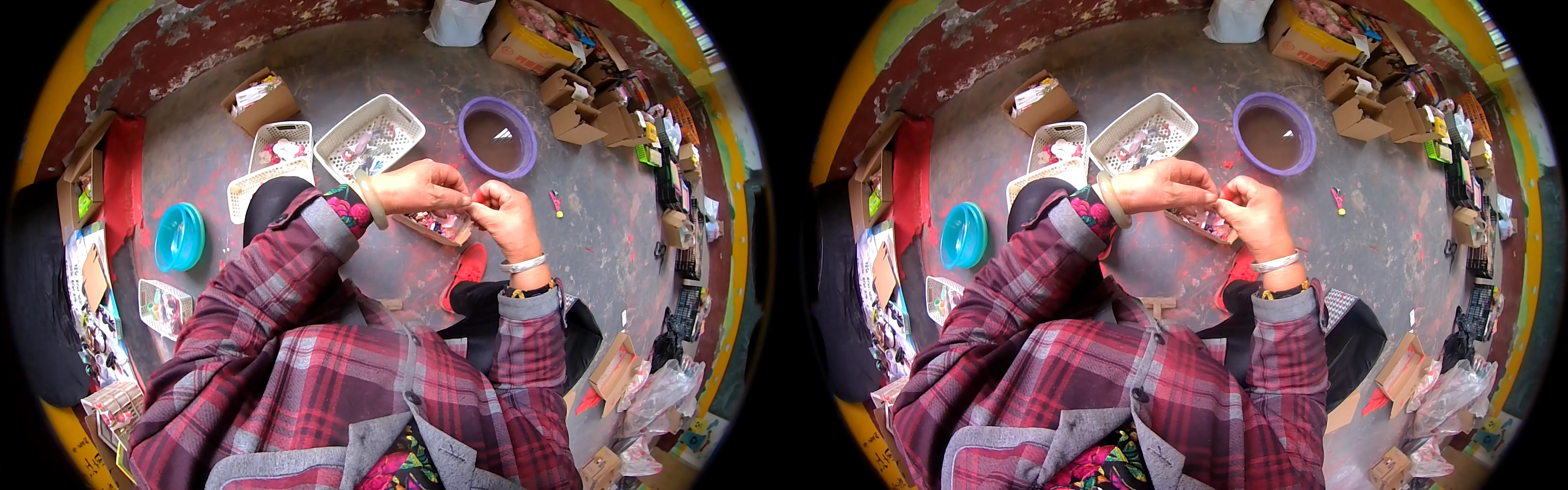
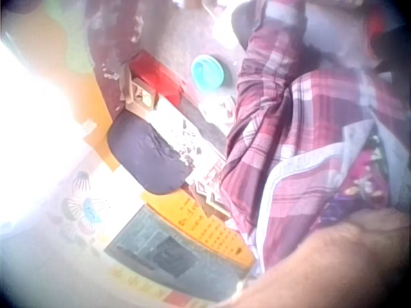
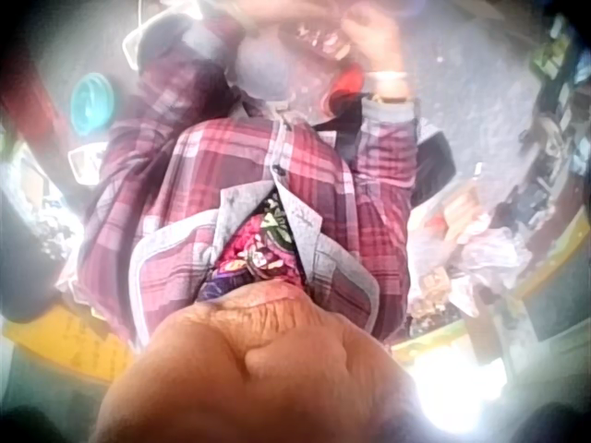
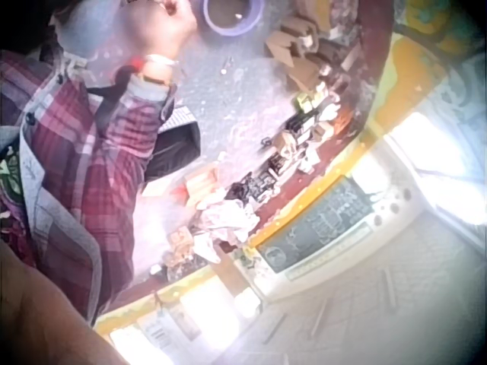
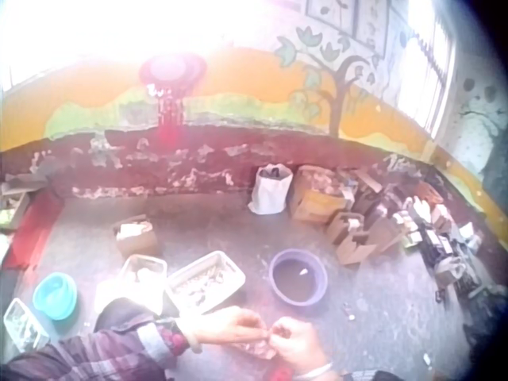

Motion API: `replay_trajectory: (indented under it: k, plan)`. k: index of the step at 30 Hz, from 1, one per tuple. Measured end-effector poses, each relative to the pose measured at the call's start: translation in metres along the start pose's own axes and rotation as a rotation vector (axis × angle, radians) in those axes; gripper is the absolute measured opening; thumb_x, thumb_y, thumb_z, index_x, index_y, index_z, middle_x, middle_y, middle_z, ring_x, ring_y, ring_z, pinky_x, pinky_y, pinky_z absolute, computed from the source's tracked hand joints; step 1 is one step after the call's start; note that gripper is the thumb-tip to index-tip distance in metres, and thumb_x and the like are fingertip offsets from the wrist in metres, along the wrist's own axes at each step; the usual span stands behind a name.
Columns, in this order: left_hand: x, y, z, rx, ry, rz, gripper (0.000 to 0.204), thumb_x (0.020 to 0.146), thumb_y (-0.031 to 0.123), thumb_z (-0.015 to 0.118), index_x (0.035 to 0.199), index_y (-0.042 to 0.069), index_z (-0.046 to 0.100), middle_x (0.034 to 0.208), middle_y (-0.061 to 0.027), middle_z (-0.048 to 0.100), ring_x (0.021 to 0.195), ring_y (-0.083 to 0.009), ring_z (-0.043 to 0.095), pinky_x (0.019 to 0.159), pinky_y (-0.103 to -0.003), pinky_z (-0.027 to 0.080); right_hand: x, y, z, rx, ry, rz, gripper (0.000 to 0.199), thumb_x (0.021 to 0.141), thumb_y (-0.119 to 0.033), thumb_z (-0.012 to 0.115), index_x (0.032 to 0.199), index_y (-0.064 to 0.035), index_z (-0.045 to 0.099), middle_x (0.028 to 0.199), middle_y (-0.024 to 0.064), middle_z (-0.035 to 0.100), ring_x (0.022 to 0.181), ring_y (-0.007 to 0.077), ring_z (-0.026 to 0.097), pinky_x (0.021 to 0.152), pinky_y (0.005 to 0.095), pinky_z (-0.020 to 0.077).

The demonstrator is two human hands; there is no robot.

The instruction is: The person sits on the floor and repeatedly picks small items from a white basket, places them into clear plastic bags, and puts the bags into a cardboard box. The person handles the items one by one, manipulating the bags to fit the contents.

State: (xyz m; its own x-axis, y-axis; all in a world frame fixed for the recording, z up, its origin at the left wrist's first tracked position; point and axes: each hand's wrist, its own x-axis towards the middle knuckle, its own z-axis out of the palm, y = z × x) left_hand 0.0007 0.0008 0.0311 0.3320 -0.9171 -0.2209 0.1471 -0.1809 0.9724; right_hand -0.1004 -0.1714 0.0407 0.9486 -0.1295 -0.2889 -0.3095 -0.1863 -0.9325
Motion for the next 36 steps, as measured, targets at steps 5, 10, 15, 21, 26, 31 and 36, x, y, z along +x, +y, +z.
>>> replay_trajectory:
  k: [5, 10, 15, 21, 26, 31, 36]
  plan:
    - [0.007, -0.007, 0.005, 0.409, 0.269, 0.073, 0.026, 0.082, 0.023, 0.055, 0.089, -0.002, 0.061, 0.075, -0.0104, 0.062, 0.074, -0.015, 0.059, 0.068, -0.03, 0.046, 0.004, -0.009, 0.019, -0.575, 0.241, -0.451, 0.01, 0.07, -0.006, 0.061, 0.077, -0.0039, 0.054, 0.068, 0.0141, 0.057, 0.061, 0.0287, 0.057, 0.054, 0.0363, 0.0435]
    - [0.007, -0.008, 0.008, 0.457, 0.434, 0.036, 0.027, 0.073, 0.017, 0.054, 0.09, -0.002, 0.063, 0.079, -0.0155, 0.065, 0.074, -0.0233, 0.062, 0.069, -0.034, 0.048, 0.01, -0.008, 0.029, -0.785, 0.27, -0.583, 0.014, 0.071, -0.008, 0.061, 0.077, -0.0056, 0.049, 0.07, 0.0118, 0.055, 0.066, 0.0303, 0.056, 0.057, 0.0401, 0.0439]
    - [0.006, -0.005, 0.004, 0.405, 0.478, -0.035, 0.024, 0.071, 0.015, 0.056, 0.087, -0.001, 0.063, 0.076, -0.0137, 0.064, 0.072, -0.0203, 0.061, 0.067, -0.031, 0.047, 0.016, -0.011, 0.033, -0.936, 0.296, -0.691, 0.019, 0.069, -0.007, 0.063, 0.081, -0.0071, 0.048, 0.071, 0.0098, 0.054, 0.069, 0.0299, 0.056, 0.06, 0.0399, 0.0451]
    - [0.004, -0.008, 0.002, 0.486, 0.552, 0.044, 0.022, 0.069, 0.013, 0.059, 0.085, -0.001, 0.062, 0.075, -0.0145, 0.063, 0.071, -0.024, 0.061, 0.066, -0.034, 0.047, 0.023, -0.015, 0.037, -0.84, 0.308, -0.711, 0.018, 0.07, -0.005, 0.062, 0.081, -0.007, 0.048, 0.071, 0.01, 0.055, 0.07, 0.0298, 0.056, 0.06, 0.0401, 0.0444]
    - [0.001, -0.01, 0.0, 0.674, 0.694, 0.103, 0.016, 0.069, 0.012, 0.061, 0.081, 0.002, 0.065, 0.079, -0.015, 0.063, 0.076, -0.0321, 0.06, 0.07, -0.038, 0.048, 0.027, -0.025, 0.038, -0.753, 0.283, -0.709, 0.017, 0.07, -0.002, 0.061, 0.084, -0.0064, 0.052, 0.074, 0.0103, 0.057, 0.07, 0.0281, 0.058, 0.06, 0.0373, 0.0452]
    - [0.0, -0.016, -0.014, 0.872, 0.863, 0.353, 0.013, 0.072, 0.014, 0.06, 0.075, 0.004, 0.067, 0.079, -0.0154, 0.063, 0.077, -0.0328, 0.06, 0.072, -0.041, 0.047, 0.055, -0.017, 0.025, -0.242, 0.184, -0.478, 0.008, 0.076, -0.007, 0.065, 0.08, -0.0021, 0.06, 0.072, 0.002, 0.061, 0.065, 0.0083, 0.056, 0.059, 0.0233, 0.0449]
    - [-0.008, -0.007, -0.019, 0.841, 0.849, 0.205, 0.016, 0.073, 0.015, 0.058, 0.076, 0.003, 0.068, 0.075, -0.0182, 0.062, 0.076, -0.0343, 0.06, 0.072, -0.042, 0.048, 0.103, 0.086, 0.006, -0.341, 0.223, -0.041, 0.014, 0.075, -0.016, 0.063, 0.075, -0.0021, 0.066, 0.061, -0.0002, 0.059, 0.059, 0.0043, 0.051, 0.054, 0.0224, 0.0422]
